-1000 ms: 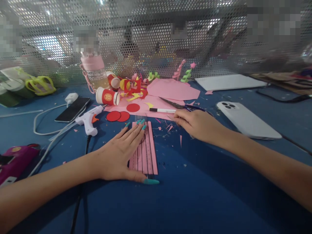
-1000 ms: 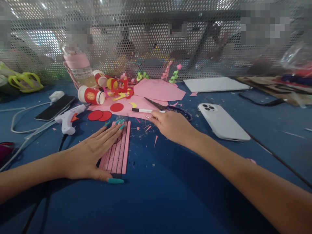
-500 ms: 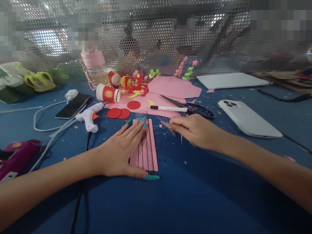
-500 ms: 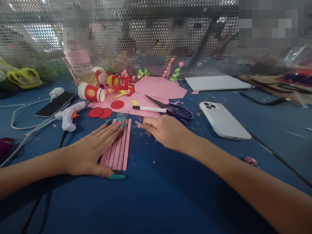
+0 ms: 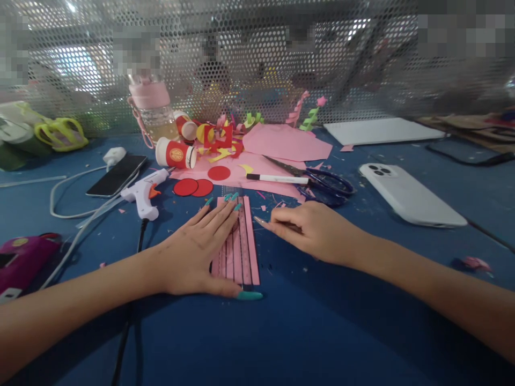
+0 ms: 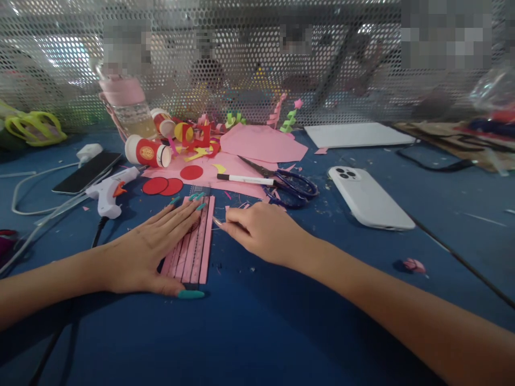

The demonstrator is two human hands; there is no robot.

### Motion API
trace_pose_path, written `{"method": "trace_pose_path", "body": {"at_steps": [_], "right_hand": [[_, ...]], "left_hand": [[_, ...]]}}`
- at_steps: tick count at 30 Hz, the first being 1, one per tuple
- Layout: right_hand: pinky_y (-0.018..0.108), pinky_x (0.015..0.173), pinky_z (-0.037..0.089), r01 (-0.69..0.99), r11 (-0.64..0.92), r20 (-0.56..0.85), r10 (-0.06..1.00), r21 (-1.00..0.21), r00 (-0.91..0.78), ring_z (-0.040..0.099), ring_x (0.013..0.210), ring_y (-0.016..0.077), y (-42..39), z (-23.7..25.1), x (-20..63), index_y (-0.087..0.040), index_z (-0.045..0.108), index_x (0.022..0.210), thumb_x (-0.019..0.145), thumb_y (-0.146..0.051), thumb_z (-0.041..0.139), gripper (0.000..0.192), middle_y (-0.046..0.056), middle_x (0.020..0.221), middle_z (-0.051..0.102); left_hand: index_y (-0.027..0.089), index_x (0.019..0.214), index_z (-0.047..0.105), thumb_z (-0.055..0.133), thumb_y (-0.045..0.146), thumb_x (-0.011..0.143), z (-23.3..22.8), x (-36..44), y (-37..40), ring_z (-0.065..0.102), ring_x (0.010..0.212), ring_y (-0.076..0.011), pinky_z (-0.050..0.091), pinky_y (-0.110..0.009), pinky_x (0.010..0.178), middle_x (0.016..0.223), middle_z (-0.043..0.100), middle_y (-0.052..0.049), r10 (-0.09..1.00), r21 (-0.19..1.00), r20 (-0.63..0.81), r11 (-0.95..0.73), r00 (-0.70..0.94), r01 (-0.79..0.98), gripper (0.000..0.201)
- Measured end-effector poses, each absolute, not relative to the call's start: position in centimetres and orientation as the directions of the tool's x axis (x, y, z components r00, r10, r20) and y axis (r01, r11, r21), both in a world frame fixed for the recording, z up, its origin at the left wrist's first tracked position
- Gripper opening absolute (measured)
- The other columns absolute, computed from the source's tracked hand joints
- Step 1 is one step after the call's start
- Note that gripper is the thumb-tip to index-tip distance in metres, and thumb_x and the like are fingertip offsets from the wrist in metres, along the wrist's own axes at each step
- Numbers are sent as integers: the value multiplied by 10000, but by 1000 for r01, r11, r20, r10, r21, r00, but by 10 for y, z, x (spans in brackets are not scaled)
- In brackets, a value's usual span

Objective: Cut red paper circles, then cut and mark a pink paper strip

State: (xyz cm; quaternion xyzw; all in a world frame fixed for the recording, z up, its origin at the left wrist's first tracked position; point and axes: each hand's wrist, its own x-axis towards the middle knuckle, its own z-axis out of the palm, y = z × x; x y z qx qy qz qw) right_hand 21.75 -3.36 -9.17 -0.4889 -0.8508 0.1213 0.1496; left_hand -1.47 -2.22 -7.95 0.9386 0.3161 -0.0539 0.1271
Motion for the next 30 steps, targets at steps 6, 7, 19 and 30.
{"method": "trace_pose_path", "body": {"at_steps": [6,7,19,30], "right_hand": [[245,482,230,783,457,140,886,-422,-442,322,431,97,-37,-93,212,-205,339,542,876,-394,453,401,-49,456,371],[245,485,232,784,454,134,887,-424,-441,326,432,97,-37,-92,211,-204,334,539,877,-389,454,404,-50,454,365],[248,477,236,777,441,74,885,-450,-460,344,451,99,-30,-90,207,-203,327,518,869,-400,458,424,-53,452,355],[253,494,255,741,506,-14,822,-442,-570,389,466,102,-18,-80,205,-197,349,523,882,-359,480,415,-47,479,405]], "left_hand": [[40,1469,135,410,802,700,-79,-14,-22,-3,1417,-349,59,-510,1142,1537,49,-217,579,203,-202,-764,790,612,1117],[36,1468,136,407,802,701,-78,-14,-23,-5,1417,-347,57,-506,1143,1536,48,-218,579,202,-209,-763,788,614,1118],[36,1468,144,377,813,704,-79,-12,-23,-2,1419,-336,52,-490,1147,1536,53,-209,578,189,-209,-767,789,613,1114],[32,1456,197,400,803,703,-79,-14,-24,22,1422,-331,62,-473,1151,1536,74,-208,578,197,-183,-771,795,605,1097]]}}
